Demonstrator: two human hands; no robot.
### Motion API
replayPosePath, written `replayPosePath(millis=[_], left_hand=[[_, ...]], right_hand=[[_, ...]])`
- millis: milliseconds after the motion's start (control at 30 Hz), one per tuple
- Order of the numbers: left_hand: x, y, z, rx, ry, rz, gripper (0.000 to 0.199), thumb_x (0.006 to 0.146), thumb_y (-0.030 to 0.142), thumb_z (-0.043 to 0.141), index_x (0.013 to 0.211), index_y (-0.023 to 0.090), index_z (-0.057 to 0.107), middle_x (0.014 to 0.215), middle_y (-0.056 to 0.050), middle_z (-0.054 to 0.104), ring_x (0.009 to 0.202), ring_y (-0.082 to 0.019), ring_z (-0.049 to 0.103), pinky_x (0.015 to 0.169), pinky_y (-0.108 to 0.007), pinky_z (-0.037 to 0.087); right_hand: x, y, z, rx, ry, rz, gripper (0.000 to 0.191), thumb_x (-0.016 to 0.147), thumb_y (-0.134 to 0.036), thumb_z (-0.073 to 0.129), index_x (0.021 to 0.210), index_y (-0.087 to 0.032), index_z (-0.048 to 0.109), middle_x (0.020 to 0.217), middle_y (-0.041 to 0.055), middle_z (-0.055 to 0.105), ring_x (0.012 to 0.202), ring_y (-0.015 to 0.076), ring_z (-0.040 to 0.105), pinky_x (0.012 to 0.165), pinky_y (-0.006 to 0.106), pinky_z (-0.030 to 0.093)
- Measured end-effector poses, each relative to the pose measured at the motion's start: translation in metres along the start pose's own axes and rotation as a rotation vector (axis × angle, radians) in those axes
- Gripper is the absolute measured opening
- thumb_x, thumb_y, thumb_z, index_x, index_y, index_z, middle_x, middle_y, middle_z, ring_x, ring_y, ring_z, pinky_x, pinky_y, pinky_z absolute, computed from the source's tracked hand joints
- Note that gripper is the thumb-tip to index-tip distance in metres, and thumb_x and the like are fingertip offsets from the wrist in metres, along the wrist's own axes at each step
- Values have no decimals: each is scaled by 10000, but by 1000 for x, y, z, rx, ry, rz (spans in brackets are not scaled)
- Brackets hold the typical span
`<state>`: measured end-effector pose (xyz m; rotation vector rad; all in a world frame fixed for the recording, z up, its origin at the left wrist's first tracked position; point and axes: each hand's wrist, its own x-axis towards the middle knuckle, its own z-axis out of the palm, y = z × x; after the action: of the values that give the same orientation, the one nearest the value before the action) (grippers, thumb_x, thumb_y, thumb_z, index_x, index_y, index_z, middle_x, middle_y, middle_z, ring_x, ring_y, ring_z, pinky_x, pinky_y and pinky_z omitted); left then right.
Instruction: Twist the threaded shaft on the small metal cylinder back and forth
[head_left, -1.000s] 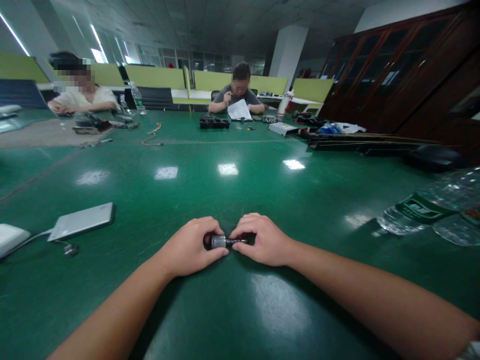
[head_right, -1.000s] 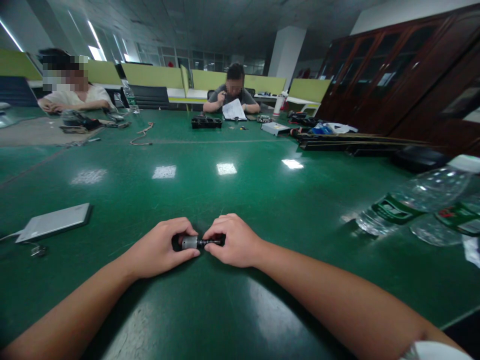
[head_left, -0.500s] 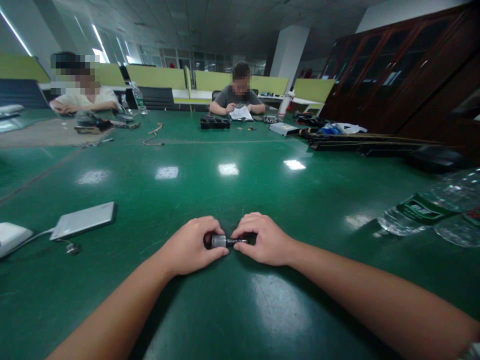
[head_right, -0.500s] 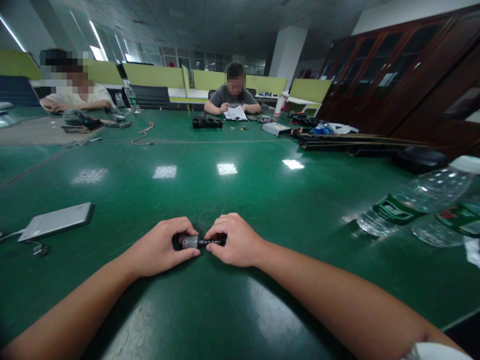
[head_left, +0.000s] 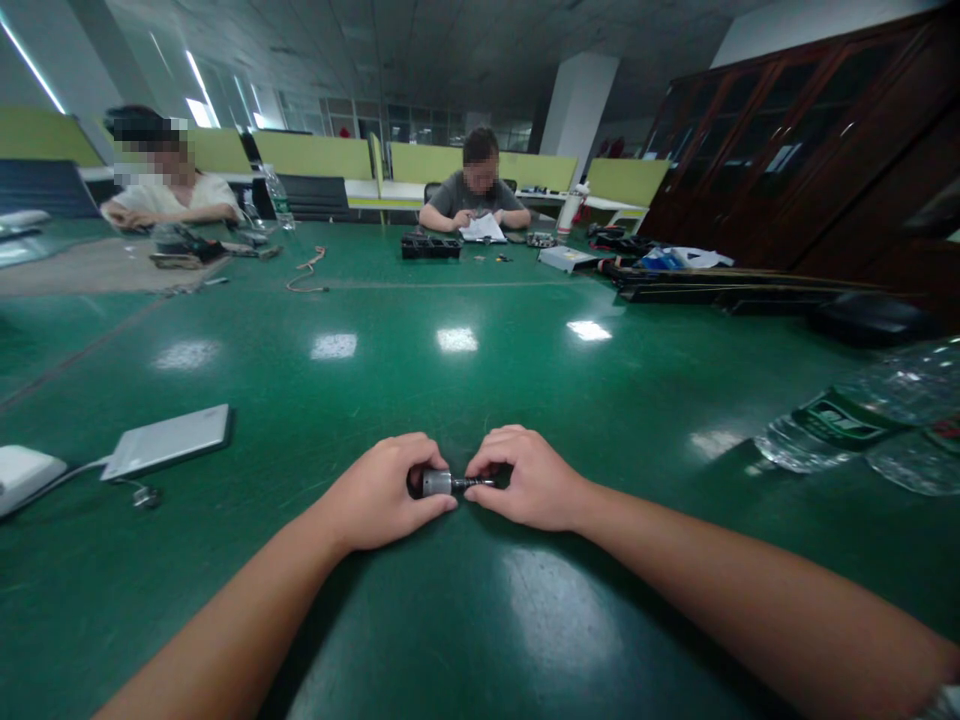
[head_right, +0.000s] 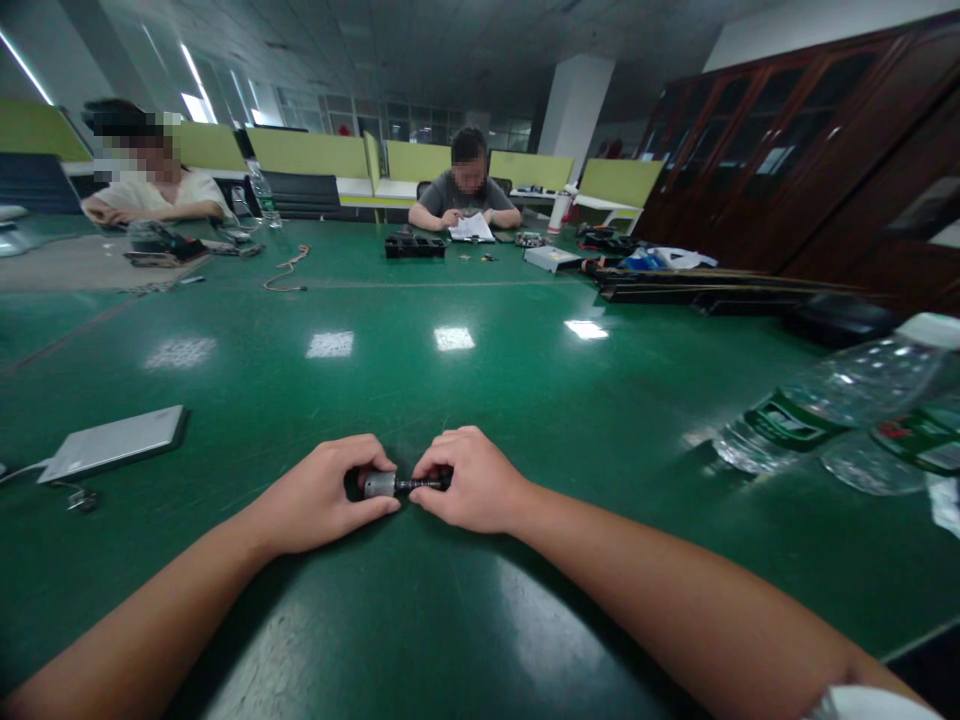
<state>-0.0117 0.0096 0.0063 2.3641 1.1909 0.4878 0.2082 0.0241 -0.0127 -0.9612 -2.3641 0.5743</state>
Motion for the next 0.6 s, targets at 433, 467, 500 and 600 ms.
replayPosePath(millis=[433,467,500,600], left_hand=[[-1,-4,-3,18,29,15,185,772,315,723,856,180,630,793,-14,612,731,-174,576,663,-282,416],[-1,-4,-3,19,30,16,182,772,315,723,852,180,630,789,-12,611,728,-173,576,661,-281,416],[-1,-4,-3,18,33,17,181,772,316,723,849,182,630,786,-10,610,724,-171,575,659,-280,416],[0,-4,-3,14,39,22,183,771,321,724,846,181,634,783,-9,610,721,-168,574,655,-276,418]], right_hand=[[0,0,-1,-8,24,34,74,712,-180,762,773,-181,720,683,-11,655,665,129,591,702,280,410],[0,0,-1,-10,26,34,72,713,-184,762,773,-182,720,683,-11,656,665,128,591,702,280,410],[0,0,-1,-13,26,34,69,716,-188,760,772,-183,720,685,-10,658,667,128,592,705,281,410],[0,0,-1,-18,28,32,61,721,-198,756,767,-185,719,684,-8,661,668,131,595,710,286,411]])
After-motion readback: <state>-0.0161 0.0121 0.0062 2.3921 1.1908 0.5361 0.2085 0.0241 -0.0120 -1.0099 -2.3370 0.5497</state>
